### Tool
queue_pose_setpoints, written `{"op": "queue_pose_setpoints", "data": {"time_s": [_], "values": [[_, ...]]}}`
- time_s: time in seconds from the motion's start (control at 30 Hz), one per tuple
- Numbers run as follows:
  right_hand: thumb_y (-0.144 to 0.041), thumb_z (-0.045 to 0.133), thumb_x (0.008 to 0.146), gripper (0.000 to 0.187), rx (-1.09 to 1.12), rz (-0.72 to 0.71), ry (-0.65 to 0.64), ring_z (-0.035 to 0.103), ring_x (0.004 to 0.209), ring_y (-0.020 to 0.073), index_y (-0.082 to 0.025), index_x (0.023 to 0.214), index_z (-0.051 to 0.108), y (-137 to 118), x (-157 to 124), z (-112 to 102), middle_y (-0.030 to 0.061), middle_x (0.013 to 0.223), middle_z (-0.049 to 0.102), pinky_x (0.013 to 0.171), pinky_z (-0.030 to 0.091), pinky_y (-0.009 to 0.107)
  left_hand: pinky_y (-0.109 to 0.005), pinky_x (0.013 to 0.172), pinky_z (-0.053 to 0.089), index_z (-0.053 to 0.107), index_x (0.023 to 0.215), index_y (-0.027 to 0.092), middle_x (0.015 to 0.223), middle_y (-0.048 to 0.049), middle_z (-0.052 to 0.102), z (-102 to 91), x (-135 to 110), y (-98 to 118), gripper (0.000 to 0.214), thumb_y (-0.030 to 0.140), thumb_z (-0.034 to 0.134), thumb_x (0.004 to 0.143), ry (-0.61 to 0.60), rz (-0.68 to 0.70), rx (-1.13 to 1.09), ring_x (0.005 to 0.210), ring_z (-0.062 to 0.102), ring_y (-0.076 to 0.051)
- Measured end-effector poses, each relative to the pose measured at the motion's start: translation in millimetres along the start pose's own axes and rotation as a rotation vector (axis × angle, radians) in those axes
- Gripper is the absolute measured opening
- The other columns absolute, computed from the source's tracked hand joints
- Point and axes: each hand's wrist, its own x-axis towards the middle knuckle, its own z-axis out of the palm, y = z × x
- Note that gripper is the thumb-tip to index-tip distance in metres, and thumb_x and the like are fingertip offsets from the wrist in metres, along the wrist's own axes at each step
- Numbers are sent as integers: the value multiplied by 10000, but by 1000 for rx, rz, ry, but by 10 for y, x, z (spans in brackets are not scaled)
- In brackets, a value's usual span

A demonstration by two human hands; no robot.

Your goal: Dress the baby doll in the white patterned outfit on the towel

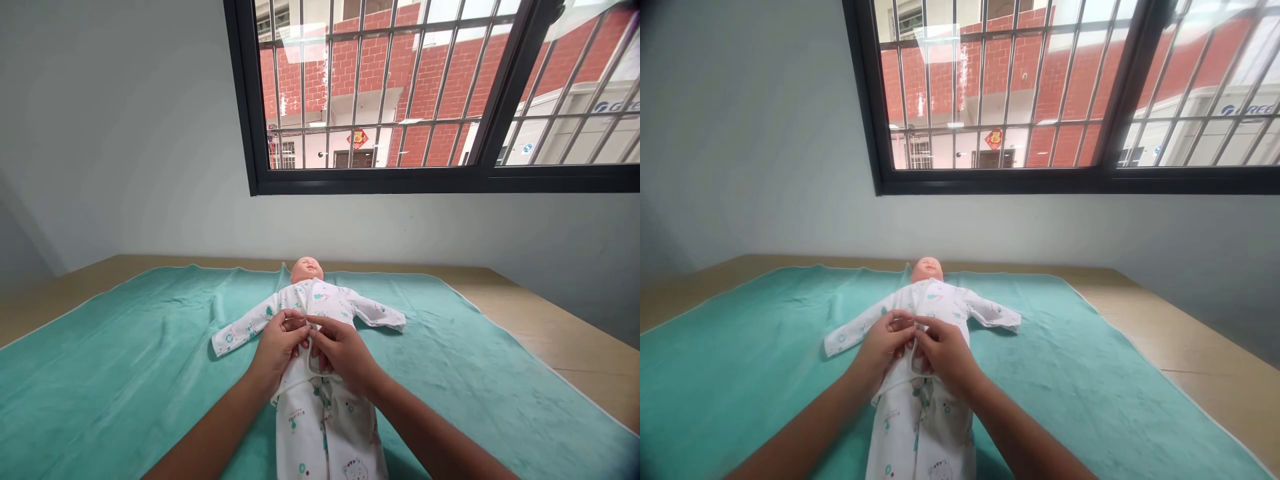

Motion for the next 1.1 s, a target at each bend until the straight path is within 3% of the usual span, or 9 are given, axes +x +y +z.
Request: {"op": "queue_pose_setpoints", "data": {"time_s": [0.43, 0.67, 0.97, 1.1], "values": [[-208, 527, 825, 304, -109, -68, 61, 522, 398, 78, -262, 1116, 593, 25, -27, 33, -98, 569, 534, 399, 418, 174, -148, 441, 341, 542, 916, 169, 591, 72, 582, -75, 33, -18, 352, 226, 769, 654, -43, -36, -65, 472, 493, -39], [-373, 559, 863, 289, 9, 28, 42, 502, 392, 96, -256, 1124, 601, -24, -13, 11, -76, 559, 551, 360, 385, 188, -150, 454, 357, 530, 916, 185, 630, 88, 570, -110, 50, -34, 399, 239, 797, 624, -75, -35, -103, 475, 485, -33], [-285, 538, 826, 252, 99, 94, 6, 489, 396, 105, -230, 1067, 585, 7, 61, -87, -50, 576, 579, 371, 354, 204, -176, 434, 364, 545, 860, 187, 607, 62, 577, -89, 37, 20, 308, 320, 750, 673, -117, 12, 99, 465, 511, -71], [-294, 515, 827, 148, -76, -52, 174, 510, 456, 116, -212, 928, 583, -90, 207, -115, -32, 660, 556, 408, 369, 227, -205, 391, 347, 590, 926, 170, 551, 35, 590, -47, 193, 162, 252, 362, 610, 765, -26, 94, 300, 401, 458, -94]]}}
